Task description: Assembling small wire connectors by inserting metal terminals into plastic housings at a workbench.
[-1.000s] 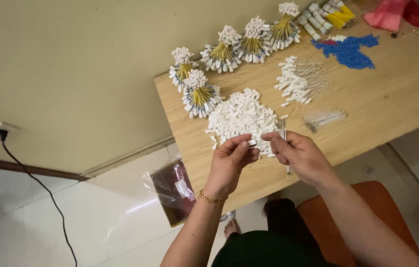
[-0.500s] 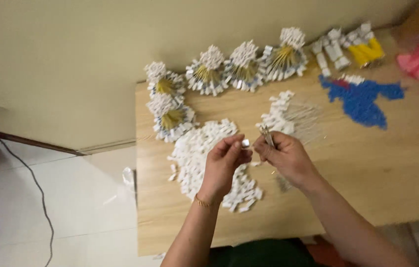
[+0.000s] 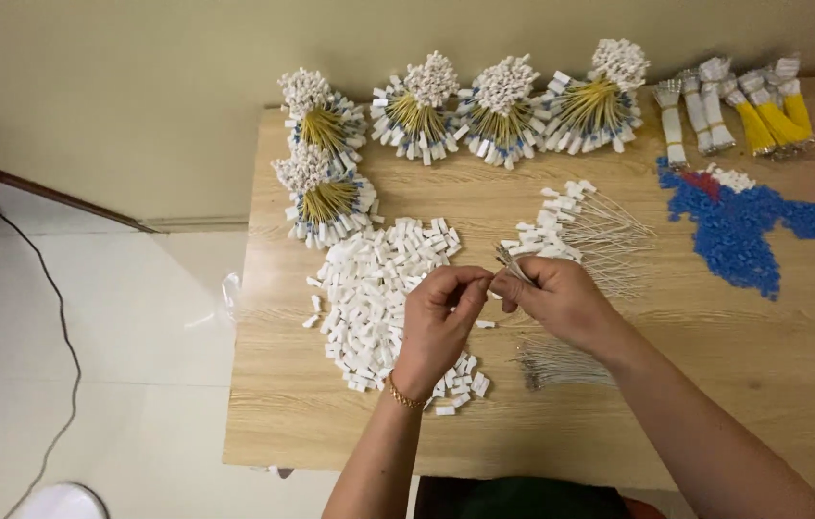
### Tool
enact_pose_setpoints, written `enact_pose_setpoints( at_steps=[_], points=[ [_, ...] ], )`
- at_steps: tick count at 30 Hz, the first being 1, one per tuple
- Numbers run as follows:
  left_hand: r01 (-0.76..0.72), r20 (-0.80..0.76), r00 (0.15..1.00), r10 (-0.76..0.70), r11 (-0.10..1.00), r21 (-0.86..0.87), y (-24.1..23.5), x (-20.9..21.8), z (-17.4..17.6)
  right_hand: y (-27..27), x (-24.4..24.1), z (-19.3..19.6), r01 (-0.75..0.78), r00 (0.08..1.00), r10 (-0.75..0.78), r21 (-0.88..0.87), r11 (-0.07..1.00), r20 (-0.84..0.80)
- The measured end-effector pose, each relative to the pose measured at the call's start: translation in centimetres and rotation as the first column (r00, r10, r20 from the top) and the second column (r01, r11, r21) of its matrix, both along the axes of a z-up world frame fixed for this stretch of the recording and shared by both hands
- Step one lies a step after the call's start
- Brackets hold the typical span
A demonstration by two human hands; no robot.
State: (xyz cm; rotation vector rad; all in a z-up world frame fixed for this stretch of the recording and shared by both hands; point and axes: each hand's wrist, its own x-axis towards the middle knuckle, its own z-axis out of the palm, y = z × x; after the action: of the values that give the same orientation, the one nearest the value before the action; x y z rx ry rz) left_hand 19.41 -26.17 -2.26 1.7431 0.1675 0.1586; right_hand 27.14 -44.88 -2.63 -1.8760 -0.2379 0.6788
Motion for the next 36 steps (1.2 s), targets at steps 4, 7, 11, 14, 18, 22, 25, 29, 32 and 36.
enact_pose_setpoints(
  at_steps=[4, 7, 11, 14, 18, 22, 25, 29, 32, 36],
  points=[
    [-0.004, -0.025, 1.0, -0.006, 0.92, -0.391, -0.2, 1.6, -6.1, 0.7, 0.7, -1.3, -0.035, 0.999, 0.036, 0.058, 0.998, -0.019],
    [-0.036, -0.046, 0.999, 0.013, 0.832, -0.554, -0.2, 2.3, -9.0, 1.0, 1.1, -3.4, -0.018, 1.0, 0.02, 0.122, 0.992, -0.014],
    [-0.05, -0.064, 0.998, 0.013, 0.78, -0.624, -0.8, 1.5, -10.9, 0.0, 0.6, -6.1, 0.001, 0.984, -0.016, 0.083, 0.997, 0.178],
    [-0.002, -0.017, 1.0, -0.017, 0.673, -0.74, -1.7, 1.4, -12.2, -1.6, 0.2, -6.3, 0.024, 0.953, -0.031, 0.025, 0.999, 0.302],
    [0.089, 0.062, 0.996, -0.065, 0.579, -0.811, -3.4, -0.3, -13.0, -4.9, -1.6, -7.4, 0.052, 0.928, -0.048, -0.001, 0.999, 0.369],
    [0.112, 0.094, 0.994, -0.06, 0.584, -0.804, -6.1, -2.5, -14.7, -8.0, -4.8, -7.8, 0.033, 0.91, -0.021, -0.02, 0.999, 0.413],
    [0.141, 0.122, 0.99, -0.073, 0.598, -0.789, -8.0, -4.5, -13.6, -10.1, -6.9, -7.0, 0.001, 0.869, 0.013, -0.028, 1.0, 0.494],
    [0.18, 0.14, 0.984, -0.113, 0.662, -0.728, -9.7, -5.8, -12.3, -11.8, -8.5, -5.8, 0.005, 0.844, -0.022, 0.034, 0.999, 0.536],
    [0.249, 0.191, 0.969, -0.159, 0.636, -0.73, -10.6, -5.9, -11.9, -12.8, -9.6, -5.0, 0.029, 0.813, -0.048, 0.041, 0.999, 0.58],
    [0.259, 0.178, 0.965, -0.193, 0.588, -0.766, -11.2, -6.1, -11.0, -13.3, -10.1, -3.9, 0.02, 0.749, -0.027, 0.018, 1.0, 0.662]
  ],
)
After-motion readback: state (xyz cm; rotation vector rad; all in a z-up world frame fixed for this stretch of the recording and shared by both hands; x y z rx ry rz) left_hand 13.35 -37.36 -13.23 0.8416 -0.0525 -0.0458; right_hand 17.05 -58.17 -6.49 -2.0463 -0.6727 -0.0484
